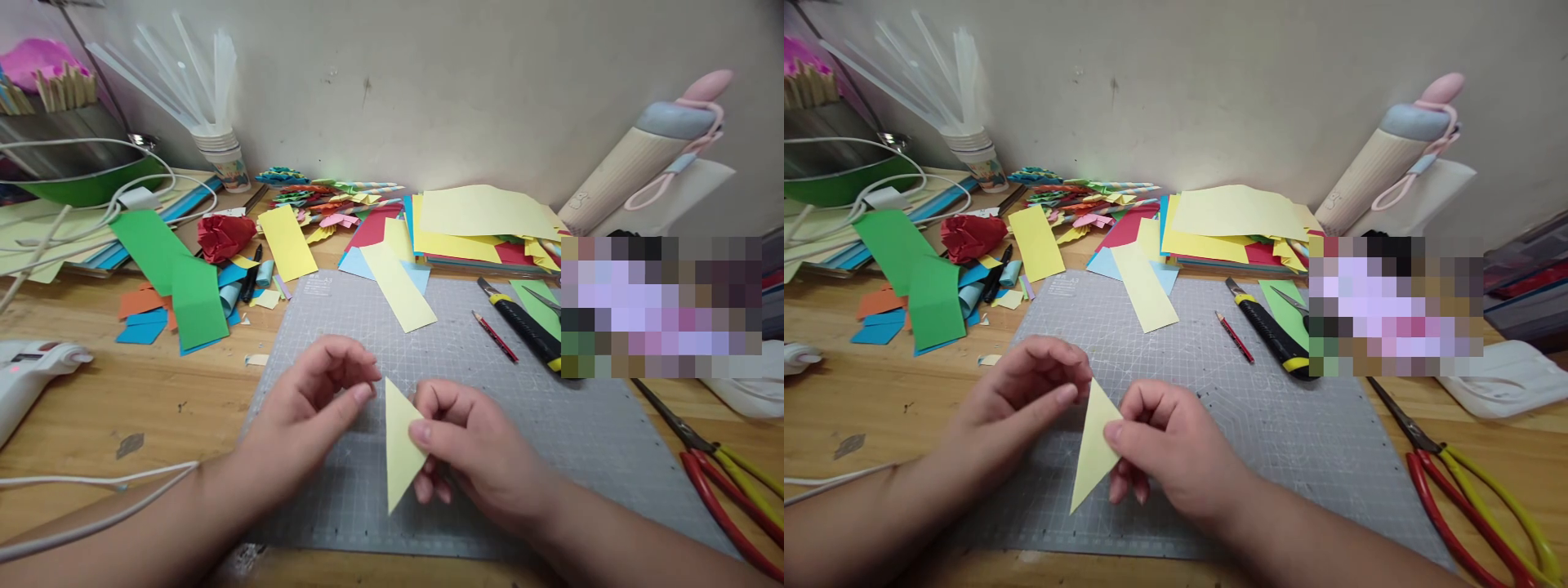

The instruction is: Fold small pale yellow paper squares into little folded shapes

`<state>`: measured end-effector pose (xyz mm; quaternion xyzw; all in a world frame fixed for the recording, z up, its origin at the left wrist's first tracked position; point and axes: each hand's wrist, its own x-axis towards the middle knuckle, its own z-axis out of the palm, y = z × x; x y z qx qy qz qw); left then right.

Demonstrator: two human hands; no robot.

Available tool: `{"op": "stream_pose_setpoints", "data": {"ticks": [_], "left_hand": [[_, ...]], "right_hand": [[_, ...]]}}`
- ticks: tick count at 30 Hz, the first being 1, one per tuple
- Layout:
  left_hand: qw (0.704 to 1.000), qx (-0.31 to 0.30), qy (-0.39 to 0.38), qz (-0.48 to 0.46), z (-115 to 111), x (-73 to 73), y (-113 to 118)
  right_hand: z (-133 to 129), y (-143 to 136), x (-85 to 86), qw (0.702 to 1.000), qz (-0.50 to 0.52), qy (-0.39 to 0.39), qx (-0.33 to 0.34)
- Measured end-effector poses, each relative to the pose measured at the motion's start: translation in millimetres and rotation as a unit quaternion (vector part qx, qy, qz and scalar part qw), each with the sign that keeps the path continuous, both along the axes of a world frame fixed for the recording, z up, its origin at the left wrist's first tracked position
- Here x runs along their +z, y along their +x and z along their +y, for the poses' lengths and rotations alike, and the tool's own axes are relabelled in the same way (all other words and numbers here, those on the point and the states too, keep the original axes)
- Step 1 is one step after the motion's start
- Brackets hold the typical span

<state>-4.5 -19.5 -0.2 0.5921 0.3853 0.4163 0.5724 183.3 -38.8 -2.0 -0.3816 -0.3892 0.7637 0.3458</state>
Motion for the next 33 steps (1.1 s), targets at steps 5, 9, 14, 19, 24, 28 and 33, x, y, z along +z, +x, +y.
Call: {"op": "stream_pose_setpoints", "data": {"ticks": [5,9,14,19,24,28,33], "left_hand": [[0.948,-0.040,0.247,0.198,-4,7.1,-5],[0.972,-0.015,0.184,0.143,0,8.7,-4],[0.995,-0.011,-0.099,0.026,-2,2.5,4],[0.989,-0.042,-0.140,0.005,-3,1.4,7],[0.986,0.019,-0.164,0.010,2,5.0,6],[0.986,0.009,-0.166,0.030,3,6.4,5],[0.989,-0.027,-0.132,0.060,2,4.7,3]], "right_hand": [[4,0,-5.9,0.983,0.131,-0.118,0.054],[2,0,-8.9,0.995,0.079,-0.054,0.036],[-5,3,-6.7,0.990,-0.053,0.133,-0.010],[-6,2,-0.8,0.952,-0.203,0.230,-0.018],[-5,2,1.1,0.928,-0.256,0.269,-0.009],[-6,1,2.2,0.936,-0.238,0.261,-0.001],[-6,2,0.8,0.920,-0.266,0.287,0.003]]}}
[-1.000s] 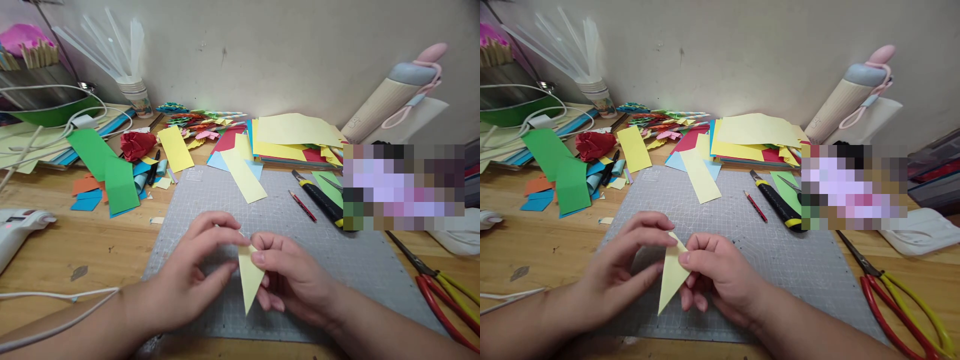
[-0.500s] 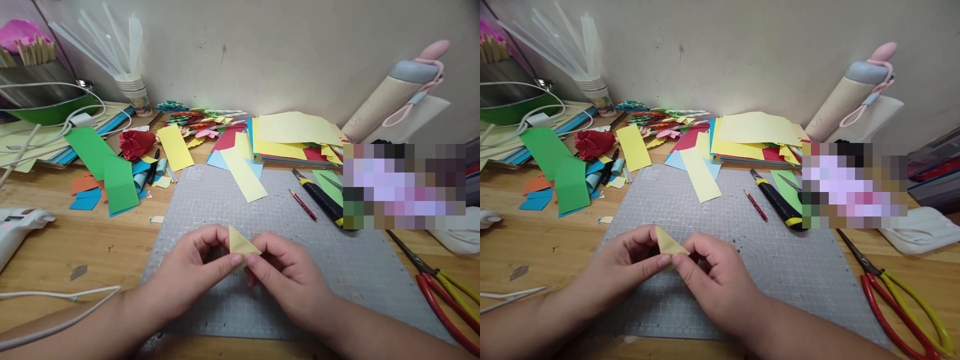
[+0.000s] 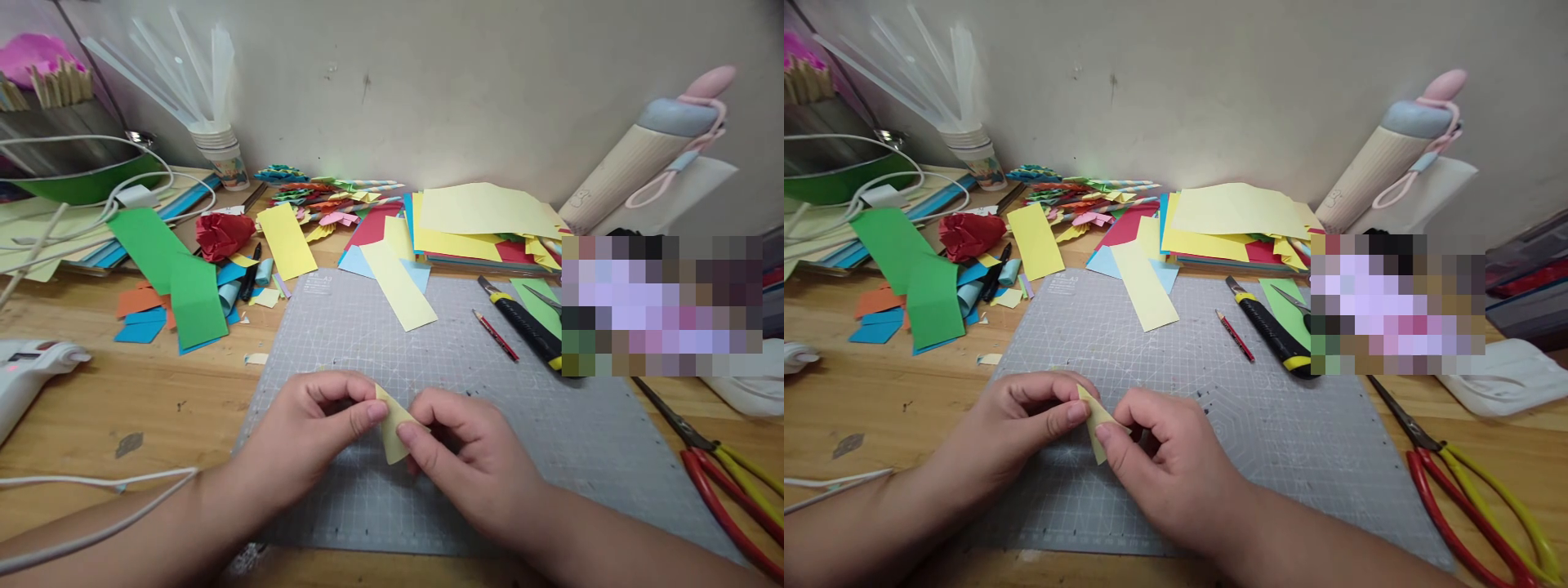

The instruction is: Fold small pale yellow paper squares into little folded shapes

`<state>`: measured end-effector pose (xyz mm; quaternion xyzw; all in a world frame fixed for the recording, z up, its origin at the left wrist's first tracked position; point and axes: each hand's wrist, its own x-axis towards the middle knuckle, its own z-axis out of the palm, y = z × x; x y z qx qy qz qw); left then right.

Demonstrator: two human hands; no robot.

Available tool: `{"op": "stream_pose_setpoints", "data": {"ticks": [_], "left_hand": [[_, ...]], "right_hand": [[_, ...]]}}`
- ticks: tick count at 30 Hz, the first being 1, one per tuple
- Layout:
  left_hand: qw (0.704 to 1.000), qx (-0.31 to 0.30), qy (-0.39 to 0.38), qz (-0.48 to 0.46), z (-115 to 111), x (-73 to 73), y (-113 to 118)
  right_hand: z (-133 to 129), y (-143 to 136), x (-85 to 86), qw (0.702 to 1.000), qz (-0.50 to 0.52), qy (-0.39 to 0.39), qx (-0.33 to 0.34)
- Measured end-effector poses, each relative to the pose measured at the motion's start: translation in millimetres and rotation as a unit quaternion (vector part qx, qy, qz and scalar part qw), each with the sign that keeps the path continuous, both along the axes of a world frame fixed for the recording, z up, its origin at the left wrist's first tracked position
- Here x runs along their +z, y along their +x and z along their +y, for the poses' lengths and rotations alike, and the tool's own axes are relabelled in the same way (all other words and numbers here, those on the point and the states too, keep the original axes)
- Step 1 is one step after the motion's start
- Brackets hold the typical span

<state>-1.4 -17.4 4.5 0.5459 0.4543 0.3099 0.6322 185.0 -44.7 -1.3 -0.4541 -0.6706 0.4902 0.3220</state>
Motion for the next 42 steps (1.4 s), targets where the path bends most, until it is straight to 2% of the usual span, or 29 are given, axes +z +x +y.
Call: {"op": "stream_pose_setpoints", "data": {"ticks": [4,8,12,16,20,23,28,29,32,34,42], "left_hand": [[1.000,-0.008,0.012,-0.026,-0.7,-1.9,-0.3],[0.998,0.016,-0.004,-0.062,-1.1,-1.4,1.2],[0.998,0.035,0.007,-0.046,0.8,0.5,1.4],[0.999,0.027,0.026,-0.031,1.3,0.2,-1.5],[0.997,0.014,0.044,-0.063,-1.9,-4.5,-4.4],[0.995,0.021,0.033,-0.093,-2.4,-7.3,-4.2],[0.982,0.136,-0.012,-0.133,3.4,-5.5,-1.1],[0.984,0.120,-0.025,-0.132,3.8,-4.8,-0.3],[0.993,-0.004,-0.048,-0.106,1.5,-2.9,1.9],[0.994,-0.055,-0.047,-0.087,-0.8,-1.9,3.0],[0.991,-0.069,-0.060,-0.100,-2.1,2.1,3.3]], "right_hand": [[-0.1,0.3,-0.9,1.000,-0.005,0.018,-0.003],[-0.4,-0.5,-0.1,0.999,-0.011,0.034,-0.003],[-1.1,-0.8,0.3,0.999,-0.023,0.041,0.014],[-1.3,-0.3,-0.4,0.999,-0.022,0.038,0.017],[-0.5,-0.3,0.4,0.999,-0.019,0.036,0.021],[0.2,-0.8,2.3,1.000,0.001,0.007,0.023],[1.7,-1.8,1.9,0.982,0.128,-0.138,-0.003],[2.1,-2.0,1.1,0.975,0.150,-0.162,-0.007],[2.7,-2.5,-0.9,0.965,0.181,-0.188,-0.015],[2.6,-3.0,-1.3,0.962,0.190,-0.195,-0.005],[4.1,-2.8,0.3,0.959,0.171,-0.223,0.041]]}}
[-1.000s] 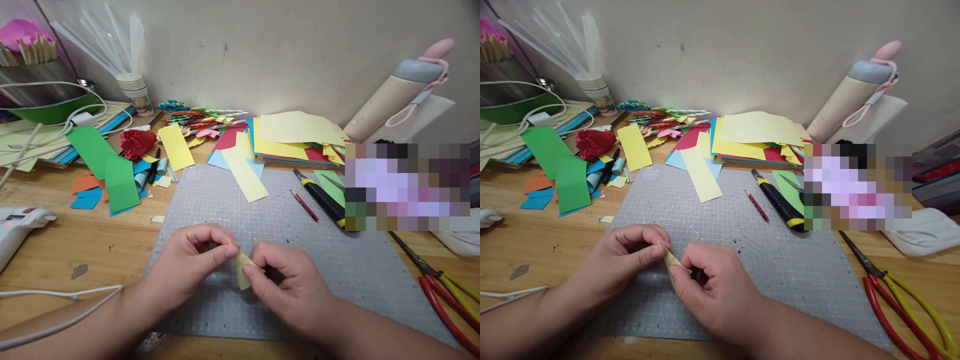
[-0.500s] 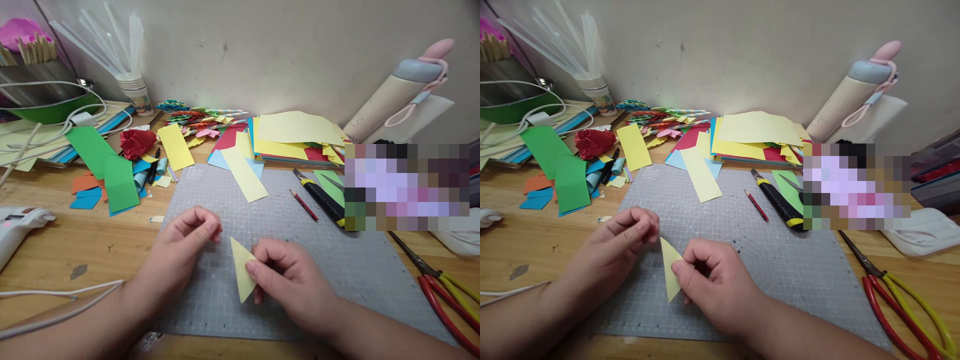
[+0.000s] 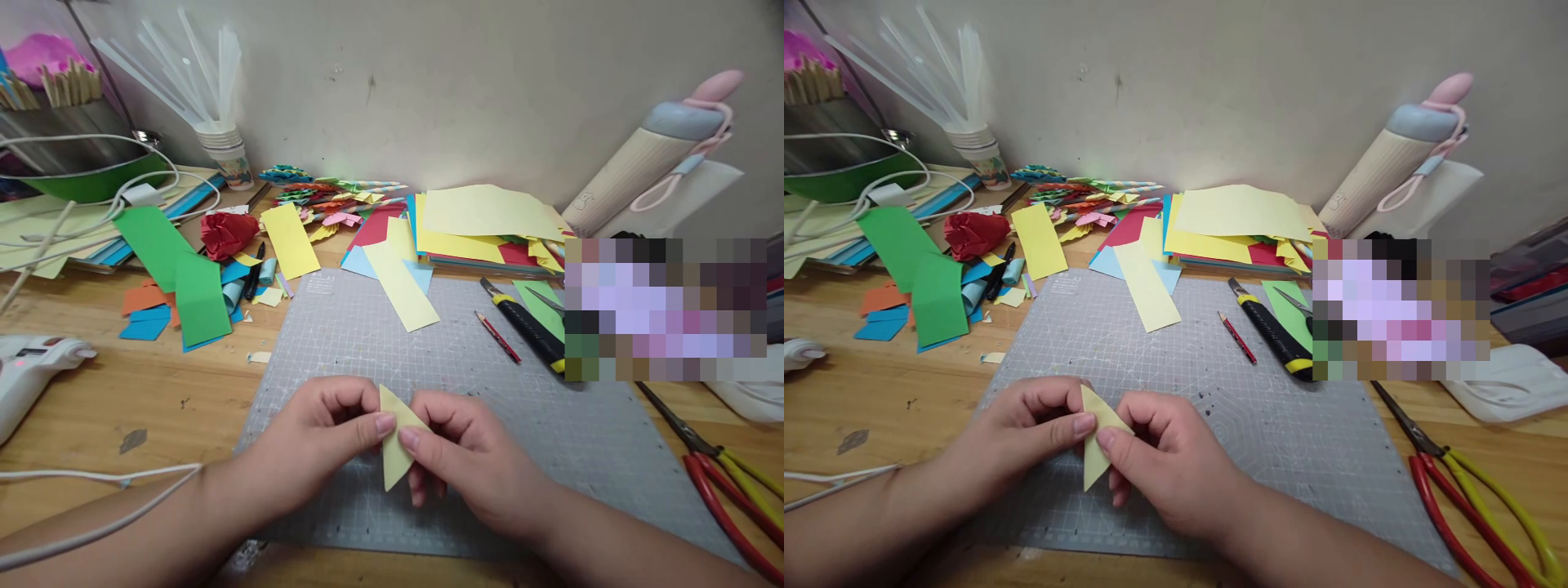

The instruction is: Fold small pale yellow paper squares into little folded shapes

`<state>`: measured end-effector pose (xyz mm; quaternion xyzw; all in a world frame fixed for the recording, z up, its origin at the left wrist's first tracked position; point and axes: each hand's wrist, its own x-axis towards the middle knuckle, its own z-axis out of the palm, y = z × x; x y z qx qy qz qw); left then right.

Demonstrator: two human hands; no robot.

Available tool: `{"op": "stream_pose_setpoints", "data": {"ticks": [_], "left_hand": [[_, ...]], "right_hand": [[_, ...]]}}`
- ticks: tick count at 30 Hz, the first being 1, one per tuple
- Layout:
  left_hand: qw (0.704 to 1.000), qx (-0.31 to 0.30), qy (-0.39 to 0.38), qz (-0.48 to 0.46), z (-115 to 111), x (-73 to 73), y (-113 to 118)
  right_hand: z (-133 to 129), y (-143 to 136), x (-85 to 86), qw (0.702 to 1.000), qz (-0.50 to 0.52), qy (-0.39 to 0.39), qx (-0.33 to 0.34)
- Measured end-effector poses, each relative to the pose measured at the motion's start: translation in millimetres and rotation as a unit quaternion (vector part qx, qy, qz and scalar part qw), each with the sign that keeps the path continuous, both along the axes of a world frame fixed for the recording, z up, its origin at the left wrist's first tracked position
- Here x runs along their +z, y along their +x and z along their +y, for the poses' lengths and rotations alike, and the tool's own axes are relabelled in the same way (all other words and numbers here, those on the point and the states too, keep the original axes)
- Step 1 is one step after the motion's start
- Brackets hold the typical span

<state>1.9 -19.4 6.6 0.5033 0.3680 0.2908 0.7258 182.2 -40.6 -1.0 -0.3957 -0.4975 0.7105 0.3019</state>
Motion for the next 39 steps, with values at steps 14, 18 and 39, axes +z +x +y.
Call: {"op": "stream_pose_setpoints", "data": {"ticks": [14,18,39], "left_hand": [[0.997,0.039,0.055,0.025,4,-5.1,-2],[0.999,-0.006,0.031,0.015,-1,-2.6,4],[0.954,-0.061,0.213,0.203,-4,3.1,0]], "right_hand": [[-2,-4,-4.8,0.999,0.024,-0.029,-0.037],[-2,-4,-2.8,0.999,-0.007,-0.006,-0.053],[-5,-3,-1.7,0.969,-0.133,0.206,-0.013]]}}
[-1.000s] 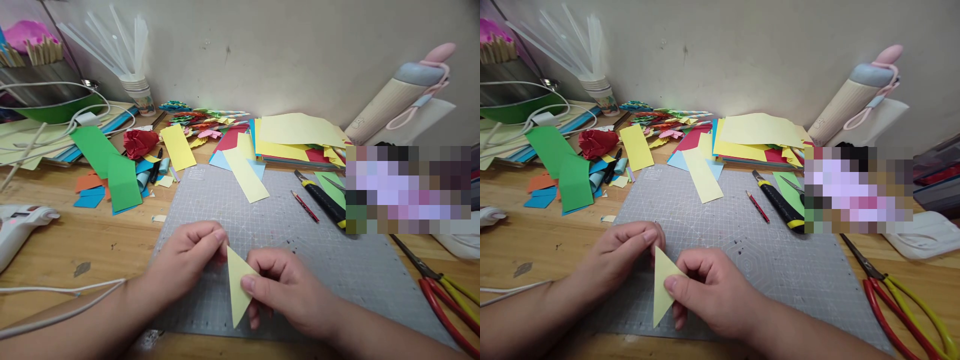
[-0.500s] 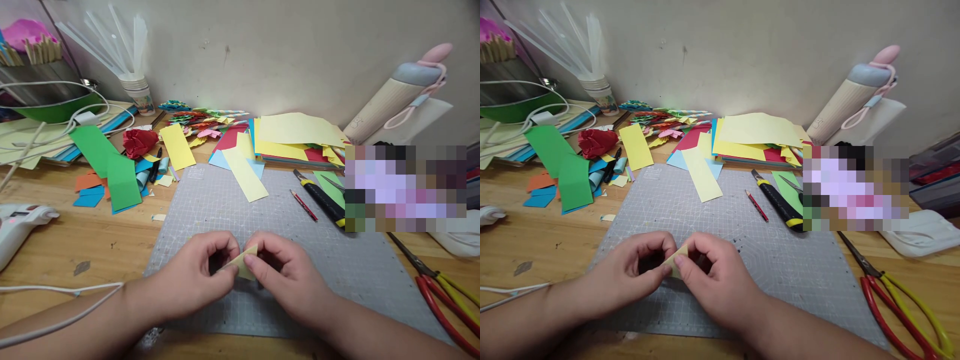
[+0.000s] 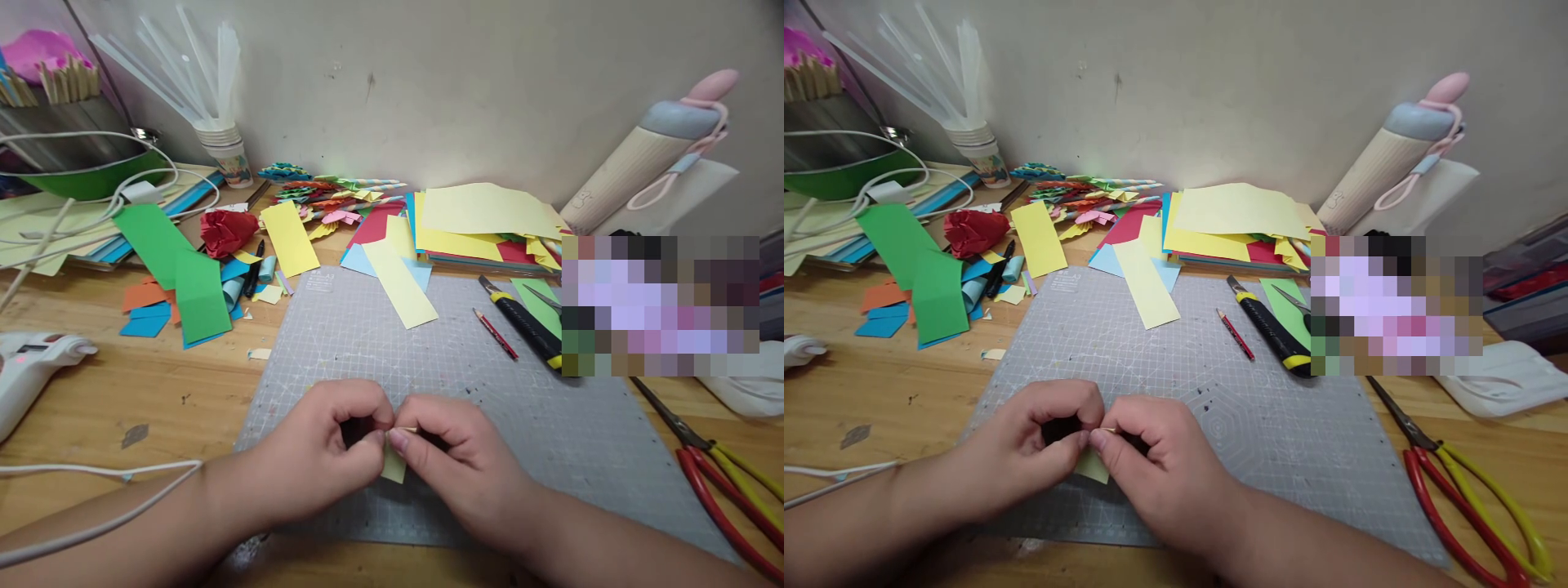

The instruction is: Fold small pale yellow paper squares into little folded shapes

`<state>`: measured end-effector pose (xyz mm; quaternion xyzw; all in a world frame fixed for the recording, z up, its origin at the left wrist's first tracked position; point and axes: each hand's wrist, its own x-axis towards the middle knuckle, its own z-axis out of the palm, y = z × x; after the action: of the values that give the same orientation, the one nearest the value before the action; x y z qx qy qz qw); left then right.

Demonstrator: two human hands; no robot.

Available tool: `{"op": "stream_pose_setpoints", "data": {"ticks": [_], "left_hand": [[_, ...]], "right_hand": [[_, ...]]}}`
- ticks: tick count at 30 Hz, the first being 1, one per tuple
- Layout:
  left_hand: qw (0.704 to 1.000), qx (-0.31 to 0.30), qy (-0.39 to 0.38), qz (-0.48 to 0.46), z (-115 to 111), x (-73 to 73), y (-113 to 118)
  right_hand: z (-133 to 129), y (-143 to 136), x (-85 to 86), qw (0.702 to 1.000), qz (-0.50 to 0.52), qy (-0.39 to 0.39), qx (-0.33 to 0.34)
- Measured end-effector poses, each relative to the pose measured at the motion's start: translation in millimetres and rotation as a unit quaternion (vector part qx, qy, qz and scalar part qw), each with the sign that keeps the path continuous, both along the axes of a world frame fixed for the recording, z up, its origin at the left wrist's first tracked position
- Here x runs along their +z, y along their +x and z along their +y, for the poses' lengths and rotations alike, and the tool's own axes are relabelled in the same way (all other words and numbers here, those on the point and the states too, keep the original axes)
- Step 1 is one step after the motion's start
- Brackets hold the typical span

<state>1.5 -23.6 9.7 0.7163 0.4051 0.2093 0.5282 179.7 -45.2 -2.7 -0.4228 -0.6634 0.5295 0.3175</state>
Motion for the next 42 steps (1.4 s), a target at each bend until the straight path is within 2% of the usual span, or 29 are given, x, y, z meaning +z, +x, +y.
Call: {"op": "stream_pose_setpoints", "data": {"ticks": [5,8,10,12,15,19,22,25,29,32,34,37,40,42], "left_hand": [[0.999,0.015,0.021,0.022,5,1.3,-4],[0.997,0.073,0.012,0.034,9,-2.1,-6],[0.992,0.123,-0.013,0.003,10,-5.0,-7],[0.985,0.147,-0.044,-0.077,9,-7.0,-7],[0.978,0.121,-0.067,-0.153,6,-6.6,-5],[0.990,0.112,-0.019,-0.087,4,-2.2,-2],[0.993,0.100,0.044,-0.038,3,-0.7,-1],[0.994,0.067,0.091,0.000,1,-2.5,-1],[0.993,0.038,0.107,0.015,-1,-5.4,0],[0.994,0.059,0.088,0.006,-1,-5.0,0],[0.994,0.092,0.059,-0.005,1,-3.5,-1],[0.988,0.150,0.005,-0.031,5,-1.2,-3],[0.975,0.207,-0.054,-0.066,9,-1.0,-4],[0.966,0.228,-0.088,-0.087,12,-2.3,-4]], "right_hand": [[0,6,0.4,0.994,0.075,-0.022,-0.077],[2,11,-0.8,0.978,0.139,-0.018,-0.154],[4,12,-1.8,0.969,0.165,-0.022,-0.183],[6,11,-2.5,0.969,0.163,-0.044,-0.178],[6,7,-2.7,0.980,0.127,-0.063,-0.138],[4,5,-1.2,0.993,0.063,-0.020,-0.099],[3,5,0.7,0.993,-0.001,0.074,-0.097],[2,5,1.2,0.985,-0.091,0.141,-0.051],[1,3,-0.2,0.963,-0.170,0.206,-0.032],[2,4,-0.6,0.953,-0.183,0.234,-0.054],[6,6,-0.2,0.954,-0.177,0.225,-0.086],[13,12,1.2,0.960,-0.150,0.172,-0.160],[17,15,2.6,0.973,-0.051,0.063,-0.218],[17,13,2.8,0.979,0.045,-0.043,-0.193]]}}
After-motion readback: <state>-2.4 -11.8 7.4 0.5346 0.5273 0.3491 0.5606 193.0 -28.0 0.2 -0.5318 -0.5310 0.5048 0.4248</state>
